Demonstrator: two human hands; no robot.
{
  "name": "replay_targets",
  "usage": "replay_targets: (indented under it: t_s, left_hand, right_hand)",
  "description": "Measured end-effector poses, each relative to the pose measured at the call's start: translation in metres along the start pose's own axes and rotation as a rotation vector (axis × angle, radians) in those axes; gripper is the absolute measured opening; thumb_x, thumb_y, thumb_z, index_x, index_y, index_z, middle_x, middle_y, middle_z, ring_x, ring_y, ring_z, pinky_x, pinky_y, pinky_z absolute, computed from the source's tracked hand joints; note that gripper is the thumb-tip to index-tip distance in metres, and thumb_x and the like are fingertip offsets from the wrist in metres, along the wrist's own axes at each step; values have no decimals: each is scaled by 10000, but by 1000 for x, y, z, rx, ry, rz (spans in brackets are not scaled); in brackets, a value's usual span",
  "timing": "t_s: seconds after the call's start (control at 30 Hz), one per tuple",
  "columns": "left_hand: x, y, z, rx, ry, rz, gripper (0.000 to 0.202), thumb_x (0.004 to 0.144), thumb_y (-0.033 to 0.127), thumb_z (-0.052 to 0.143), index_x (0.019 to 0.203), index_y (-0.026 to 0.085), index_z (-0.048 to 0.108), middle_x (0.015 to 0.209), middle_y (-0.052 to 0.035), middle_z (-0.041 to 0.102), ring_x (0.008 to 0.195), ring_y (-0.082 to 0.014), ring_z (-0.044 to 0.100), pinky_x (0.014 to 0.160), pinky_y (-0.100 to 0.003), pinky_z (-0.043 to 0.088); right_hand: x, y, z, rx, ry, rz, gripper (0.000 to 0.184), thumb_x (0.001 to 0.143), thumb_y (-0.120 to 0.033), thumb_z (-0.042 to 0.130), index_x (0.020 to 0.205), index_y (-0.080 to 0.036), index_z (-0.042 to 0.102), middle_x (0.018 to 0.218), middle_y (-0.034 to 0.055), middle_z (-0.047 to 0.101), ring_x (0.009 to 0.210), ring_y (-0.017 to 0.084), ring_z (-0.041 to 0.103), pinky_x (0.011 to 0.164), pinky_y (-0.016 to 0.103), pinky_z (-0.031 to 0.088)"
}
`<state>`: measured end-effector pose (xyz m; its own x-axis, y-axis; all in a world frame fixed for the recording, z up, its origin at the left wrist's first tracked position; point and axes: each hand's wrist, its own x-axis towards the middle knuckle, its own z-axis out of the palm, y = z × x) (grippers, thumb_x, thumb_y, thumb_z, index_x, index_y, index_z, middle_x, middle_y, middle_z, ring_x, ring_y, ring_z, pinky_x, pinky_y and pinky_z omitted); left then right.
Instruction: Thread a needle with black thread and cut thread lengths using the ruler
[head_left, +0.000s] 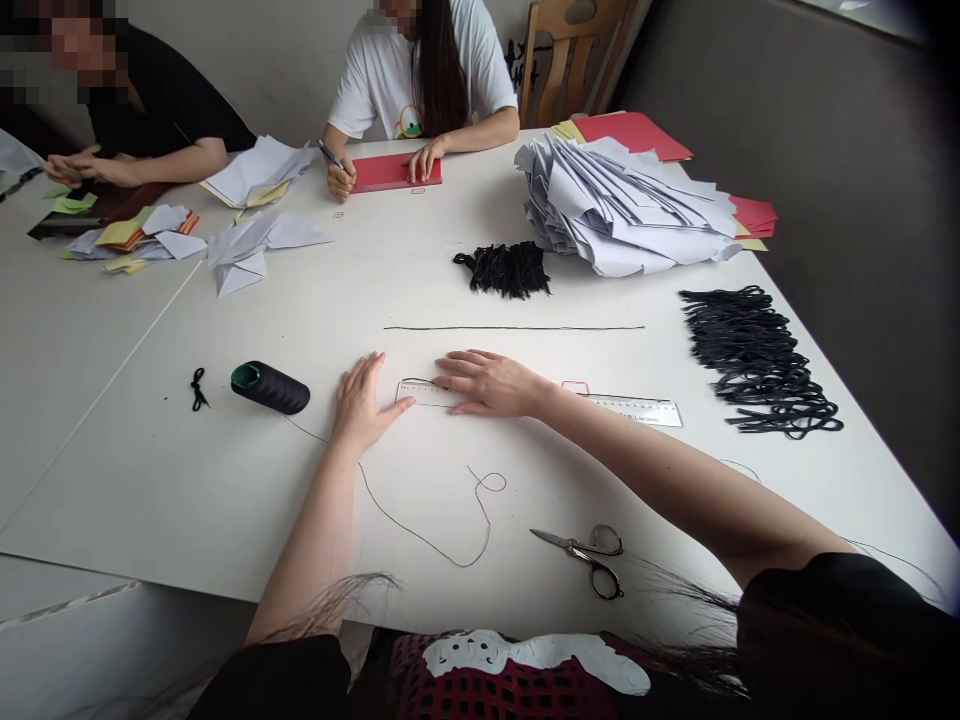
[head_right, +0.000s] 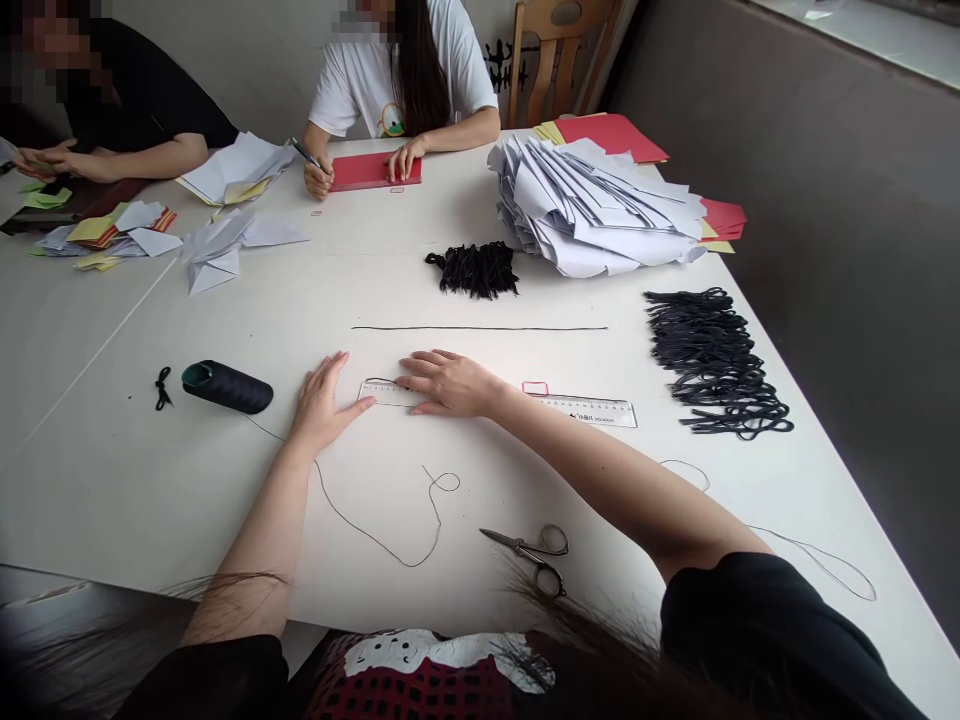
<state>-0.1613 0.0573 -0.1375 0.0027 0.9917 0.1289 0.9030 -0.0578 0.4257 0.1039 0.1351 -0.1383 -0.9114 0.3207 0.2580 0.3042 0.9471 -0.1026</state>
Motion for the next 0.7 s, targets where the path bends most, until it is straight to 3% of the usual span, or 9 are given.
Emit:
replay_targets:
  t_s: [0.7]
  left_hand:
    - [1, 3, -1, 23, -13, -8, 665, 829, 487, 680, 1405, 242, 453, 1573, -106, 374, 1485, -302, 265, 1210, -517, 163]
  right_hand:
    - [4, 1, -4, -52, -12, -13, 600, 985, -592, 369, 1385, -177, 533, 1433, 144, 516, 1281, 321, 490, 1021, 481, 465]
